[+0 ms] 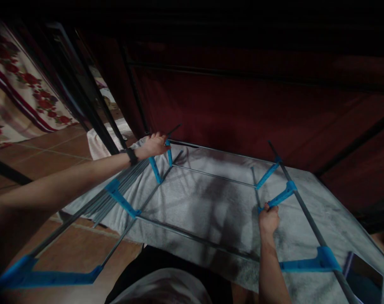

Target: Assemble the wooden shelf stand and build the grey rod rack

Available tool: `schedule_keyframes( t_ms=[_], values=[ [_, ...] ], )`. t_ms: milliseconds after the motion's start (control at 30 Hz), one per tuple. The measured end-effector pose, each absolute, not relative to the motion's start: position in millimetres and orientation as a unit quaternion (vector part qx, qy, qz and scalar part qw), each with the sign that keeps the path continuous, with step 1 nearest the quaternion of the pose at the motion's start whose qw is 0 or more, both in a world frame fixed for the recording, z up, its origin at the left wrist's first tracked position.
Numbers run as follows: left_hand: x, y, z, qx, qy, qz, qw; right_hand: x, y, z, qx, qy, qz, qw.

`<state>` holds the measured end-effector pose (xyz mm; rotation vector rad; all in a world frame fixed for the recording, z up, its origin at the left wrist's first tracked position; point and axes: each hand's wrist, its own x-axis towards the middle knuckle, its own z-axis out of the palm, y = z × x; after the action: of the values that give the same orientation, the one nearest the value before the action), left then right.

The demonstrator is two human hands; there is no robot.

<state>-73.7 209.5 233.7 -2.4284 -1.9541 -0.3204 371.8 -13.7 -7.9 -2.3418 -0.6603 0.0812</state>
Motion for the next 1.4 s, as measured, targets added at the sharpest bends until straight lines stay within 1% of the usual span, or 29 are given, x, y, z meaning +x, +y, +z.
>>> schedule_keyframes(
  t_ms=[100, 167, 233, 300, 400, 500, 567, 633, 700, 800, 867, 933, 1000, 1100, 1167, 1233, 1300, 1367, 1400],
  values=[
    [-27, 196, 226, -0.792, -0.594, -0.122, -0.067, 375, -13, -8, -0.901, -0.251, 0.038, 0.351],
    [5, 185, 205, -0.801, -0.560, -0.164, -0.137, 375, -13, -8, -0.898, -0.251, 0.047, 0.358],
    [34, 168, 171, -0.796, -0.522, -0.232, -0.200, 373, -16, -11, -0.892, -0.257, 0.056, 0.367],
    [53, 143, 128, -0.797, -0.465, -0.286, -0.260, 364, -22, -18, -0.886, -0.265, 0.060, 0.377],
    [60, 95, 60, -0.790, -0.427, -0.306, -0.316, 337, -39, -36, -0.866, -0.287, 0.038, 0.407],
    [39, 48, 13, -0.820, -0.384, -0.290, -0.309, 296, -64, -56, -0.826, -0.351, 0.039, 0.440],
    [17, 25, 0, -0.832, -0.385, -0.273, -0.291, 267, -83, -64, -0.785, -0.432, 0.068, 0.439],
    [-5, 9, -2, -0.845, -0.382, -0.244, -0.285, 240, -100, -66, -0.739, -0.516, 0.091, 0.423],
    [-22, 1, 2, -0.858, -0.377, -0.214, -0.276, 216, -112, -61, -0.703, -0.580, 0.070, 0.405],
    [-35, -2, 3, -0.888, -0.347, -0.154, -0.261, 191, -120, -48, -0.666, -0.664, 0.052, 0.337],
    [-34, -4, -3, -0.906, -0.323, -0.111, -0.252, 183, -119, -39, -0.656, -0.693, 0.055, 0.295],
    [-29, -7, -10, -0.920, -0.301, -0.076, -0.239, 183, -118, -31, -0.653, -0.699, 0.059, 0.286],
    [-24, -12, -17, -0.932, -0.287, -0.056, -0.216, 187, -121, -27, -0.662, -0.679, 0.057, 0.313],
    [-18, -16, -22, -0.943, -0.273, -0.052, -0.182, 199, -138, -28, -0.701, -0.593, 0.047, 0.394],
    [-16, -17, -25, -0.947, -0.265, -0.058, -0.171, 211, -156, -32, -0.740, -0.492, 0.052, 0.456],
    [-17, -16, -27, -0.950, -0.256, -0.063, -0.166, 225, -175, -38, -0.778, -0.356, 0.052, 0.515],
    [-18, -15, -29, -0.953, -0.249, -0.066, -0.161, 243, -192, -44, -0.798, -0.215, 0.027, 0.562],
    [-18, -15, -30, -0.954, -0.244, -0.067, -0.157, 262, -202, -48, -0.808, -0.128, -0.009, 0.575],
    [-18, -15, -29, -0.955, -0.242, -0.069, -0.156, 270, -204, -50, -0.815, -0.120, -0.011, 0.566]
  ],
)
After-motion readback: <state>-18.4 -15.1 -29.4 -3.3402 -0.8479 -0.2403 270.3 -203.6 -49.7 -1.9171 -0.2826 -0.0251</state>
